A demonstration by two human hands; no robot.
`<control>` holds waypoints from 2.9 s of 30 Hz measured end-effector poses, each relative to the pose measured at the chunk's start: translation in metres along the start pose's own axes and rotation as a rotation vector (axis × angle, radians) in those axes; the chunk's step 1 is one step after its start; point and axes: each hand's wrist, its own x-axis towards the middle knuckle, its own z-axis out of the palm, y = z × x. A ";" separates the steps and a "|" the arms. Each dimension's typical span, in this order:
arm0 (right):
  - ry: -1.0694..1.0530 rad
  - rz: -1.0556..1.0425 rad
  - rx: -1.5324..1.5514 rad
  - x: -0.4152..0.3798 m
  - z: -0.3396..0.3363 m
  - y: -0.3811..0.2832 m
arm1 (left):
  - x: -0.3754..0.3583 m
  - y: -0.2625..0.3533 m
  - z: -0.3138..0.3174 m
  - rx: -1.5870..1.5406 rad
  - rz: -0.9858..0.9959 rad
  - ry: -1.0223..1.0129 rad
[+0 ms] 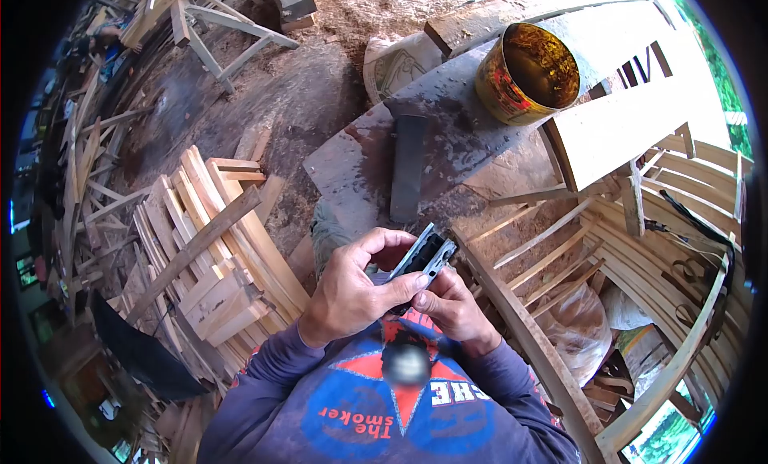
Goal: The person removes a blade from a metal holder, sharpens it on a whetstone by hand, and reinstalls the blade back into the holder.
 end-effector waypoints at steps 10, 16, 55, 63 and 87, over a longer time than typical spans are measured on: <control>-0.106 0.217 0.154 0.002 0.002 -0.010 | 0.029 -0.003 0.000 0.016 -0.018 0.109; -0.124 0.257 0.176 0.004 0.002 -0.009 | 0.044 -0.008 -0.007 0.058 -0.037 0.061; -0.481 0.234 0.773 -0.002 -0.013 0.017 | 0.031 0.008 -0.019 -0.365 -0.164 -0.243; -0.280 0.187 0.523 -0.013 -0.007 0.007 | 0.016 0.000 -0.018 -0.324 -0.103 -0.184; -0.165 0.195 0.118 -0.030 -0.020 -0.009 | -0.012 -0.011 0.023 -0.307 -0.044 -0.082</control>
